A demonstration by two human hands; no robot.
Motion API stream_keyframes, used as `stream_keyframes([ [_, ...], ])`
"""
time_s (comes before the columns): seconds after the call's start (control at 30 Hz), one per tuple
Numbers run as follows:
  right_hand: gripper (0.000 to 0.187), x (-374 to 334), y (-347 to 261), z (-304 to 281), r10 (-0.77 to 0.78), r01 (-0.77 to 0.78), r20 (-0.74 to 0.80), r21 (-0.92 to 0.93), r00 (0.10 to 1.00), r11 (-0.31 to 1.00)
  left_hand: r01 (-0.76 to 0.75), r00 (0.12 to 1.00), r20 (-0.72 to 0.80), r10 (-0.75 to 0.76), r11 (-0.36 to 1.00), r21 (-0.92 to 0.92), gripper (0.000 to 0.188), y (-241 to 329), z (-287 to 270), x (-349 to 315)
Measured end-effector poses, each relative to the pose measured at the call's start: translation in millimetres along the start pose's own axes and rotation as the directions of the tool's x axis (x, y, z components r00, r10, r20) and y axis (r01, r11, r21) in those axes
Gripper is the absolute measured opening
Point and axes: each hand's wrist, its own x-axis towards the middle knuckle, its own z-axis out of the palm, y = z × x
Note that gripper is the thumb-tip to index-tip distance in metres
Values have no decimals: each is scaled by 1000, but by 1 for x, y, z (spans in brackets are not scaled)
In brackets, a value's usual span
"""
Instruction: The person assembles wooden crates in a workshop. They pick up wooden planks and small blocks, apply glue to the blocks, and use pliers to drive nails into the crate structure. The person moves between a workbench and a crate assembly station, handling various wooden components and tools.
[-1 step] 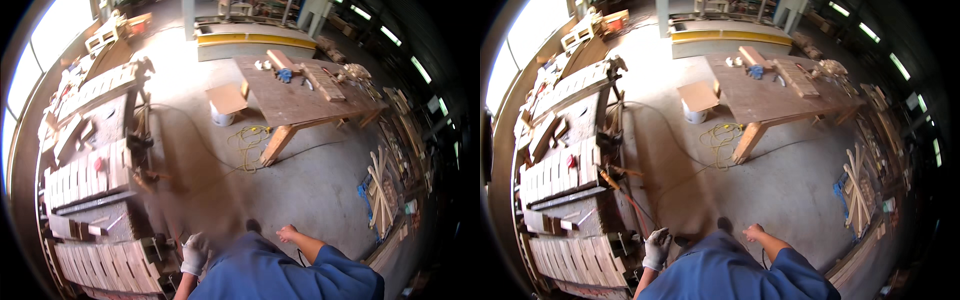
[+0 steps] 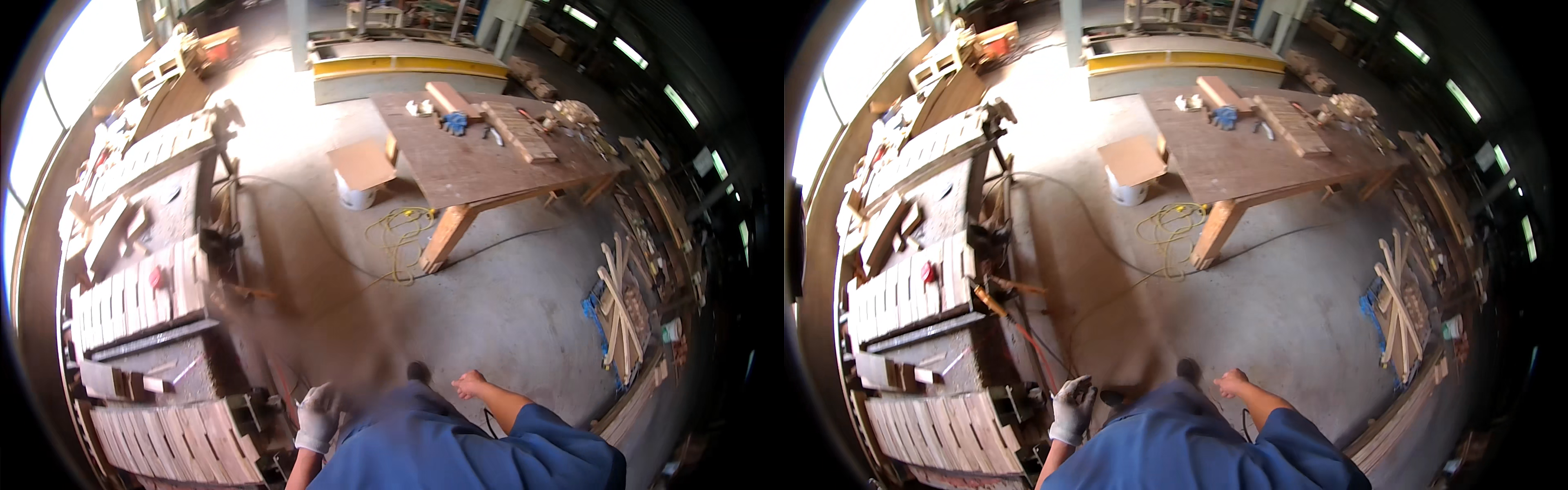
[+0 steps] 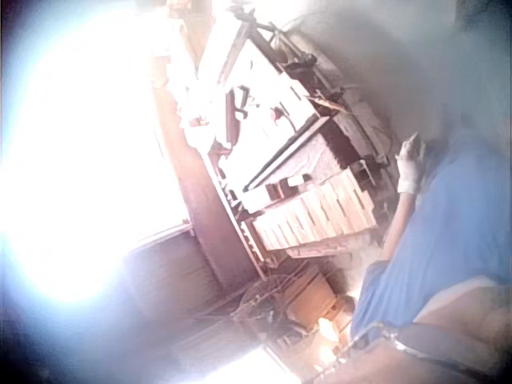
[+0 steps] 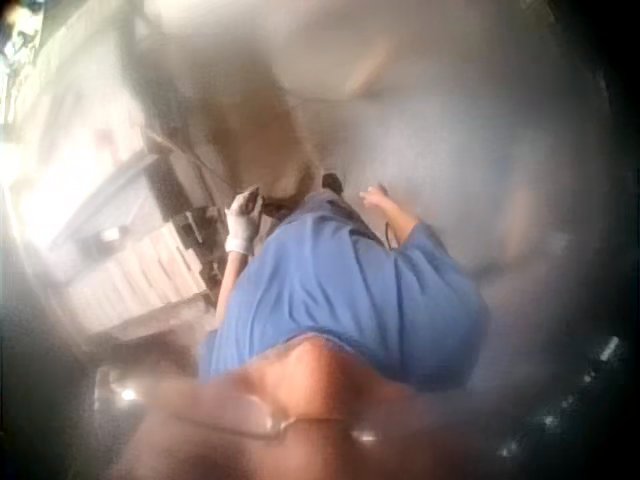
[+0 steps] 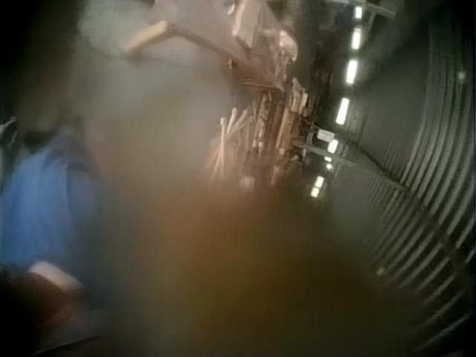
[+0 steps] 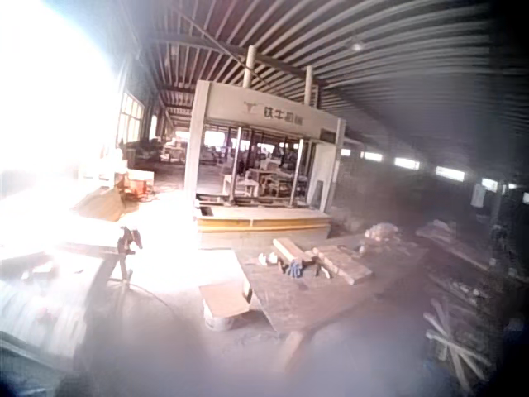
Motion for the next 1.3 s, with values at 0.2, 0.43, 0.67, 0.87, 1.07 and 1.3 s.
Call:
stream_keyframes([
  [0.2,33,30,70,-31,-10,9,7,196,1000,981,17,993,118,-10,998,-55,21,51,69,17],
  [0.43,37,60,142,-136,-118,145,-134,216,984,966,-10,956,291,46,992,-123,26,133,223,60],
  [0.67,29,71,195,-225,-90,165,-285,251,954,954,-174,862,463,206,979,-111,26,208,324,114],
  [0.87,43,94,240,-220,73,39,-166,585,983,810,-248,787,555,269,962,-114,28,242,391,179],
  [1.07,43,100,245,-234,282,-80,-125,785,951,615,-265,698,655,290,954,-141,30,290,471,258],
  [1.3,43,121,207,-323,281,-71,-135,784,950,616,-365,544,723,426,896,-253,31,372,538,356],
])
